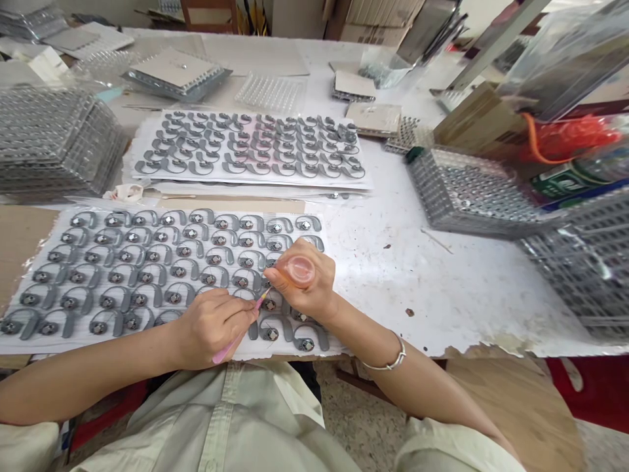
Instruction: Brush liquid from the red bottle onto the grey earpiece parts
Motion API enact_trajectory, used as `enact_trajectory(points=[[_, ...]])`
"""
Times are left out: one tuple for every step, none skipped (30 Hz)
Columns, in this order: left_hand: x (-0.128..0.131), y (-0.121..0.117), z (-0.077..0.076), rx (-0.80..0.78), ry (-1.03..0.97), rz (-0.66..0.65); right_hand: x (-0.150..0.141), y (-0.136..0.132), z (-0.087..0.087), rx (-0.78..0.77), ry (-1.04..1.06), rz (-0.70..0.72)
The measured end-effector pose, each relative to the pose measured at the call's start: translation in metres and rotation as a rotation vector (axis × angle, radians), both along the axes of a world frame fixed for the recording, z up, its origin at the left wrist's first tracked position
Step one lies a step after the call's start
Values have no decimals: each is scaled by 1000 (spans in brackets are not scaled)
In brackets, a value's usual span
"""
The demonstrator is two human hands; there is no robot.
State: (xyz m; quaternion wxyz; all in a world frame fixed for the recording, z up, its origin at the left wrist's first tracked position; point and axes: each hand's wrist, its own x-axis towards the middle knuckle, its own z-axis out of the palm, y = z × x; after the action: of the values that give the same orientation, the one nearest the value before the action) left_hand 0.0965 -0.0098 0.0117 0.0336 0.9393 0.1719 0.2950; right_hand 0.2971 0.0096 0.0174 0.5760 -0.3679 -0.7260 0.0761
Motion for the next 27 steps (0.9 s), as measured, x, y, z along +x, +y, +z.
enact_trajectory(points=[[0,0,0,0,-5,1,0,0,0,7,-3,-2],[0,0,0,0,-10,1,0,0,0,15,-6,-6],[0,0,1,1,-15,1,0,1,0,21,-10,-11],[1,0,1,1,-18,1,0,1,0,24,-12,-13],[1,0,1,2,-18,1,0,1,0,24,-11,-15],[1,0,1,1,-16,2,0,1,0,23,-9,-17],[1,0,1,0,-13,2,0,1,0,20,-8,-19],[0,0,1,-2,-10,1,0,1,0,15,-8,-20],[0,0,1,-3,-8,-1,0,0,0,9,-9,-21],[0,0,1,-4,-8,-3,1,0,1,2,-10,-22],[0,0,1,-7,-10,-4,1,0,1,-5,-11,-23],[0,1,1,-9,-15,-7,1,-1,1,-11,-12,-26],[0,1,2,-13,-23,-9,2,-1,1,-15,-13,-31],[0,1,2,-17,-34,-11,2,-2,2,-17,-16,-36],[0,1,2,-21,-45,-11,2,-2,1,-19,-22,-41],[1,1,1,-25,-54,-11,3,-2,1,-24,-28,-43],[1,2,1,-26,-60,-9,3,-3,0,-29,-34,-41],[1,2,1,-26,-63,-5,3,-2,0,-34,-37,-35],[0,2,0,-26,-63,0,3,-2,-1,-35,-38,-26],[0,2,0,-28,-60,2,4,-2,-2,-33,-37,-16],[0,2,0,-33,-56,5,4,-2,-3,-25,-34,-8],[0,2,-1,-37,-52,7,5,-2,-3,-15,-29,-2],[0,2,0,-42,-49,9,6,-3,-2,-9,-21,2],[-1,3,0,-47,-47,11,7,-4,-2,-15,-7,2],[-1,3,0,-51,-48,11,9,-6,-1,-34,26,-6],[-1,3,0,-57,-51,12,11,-9,0,-62,79,-24],[-1,4,0,-65,-57,10,14,-12,1,-92,148,-52]])
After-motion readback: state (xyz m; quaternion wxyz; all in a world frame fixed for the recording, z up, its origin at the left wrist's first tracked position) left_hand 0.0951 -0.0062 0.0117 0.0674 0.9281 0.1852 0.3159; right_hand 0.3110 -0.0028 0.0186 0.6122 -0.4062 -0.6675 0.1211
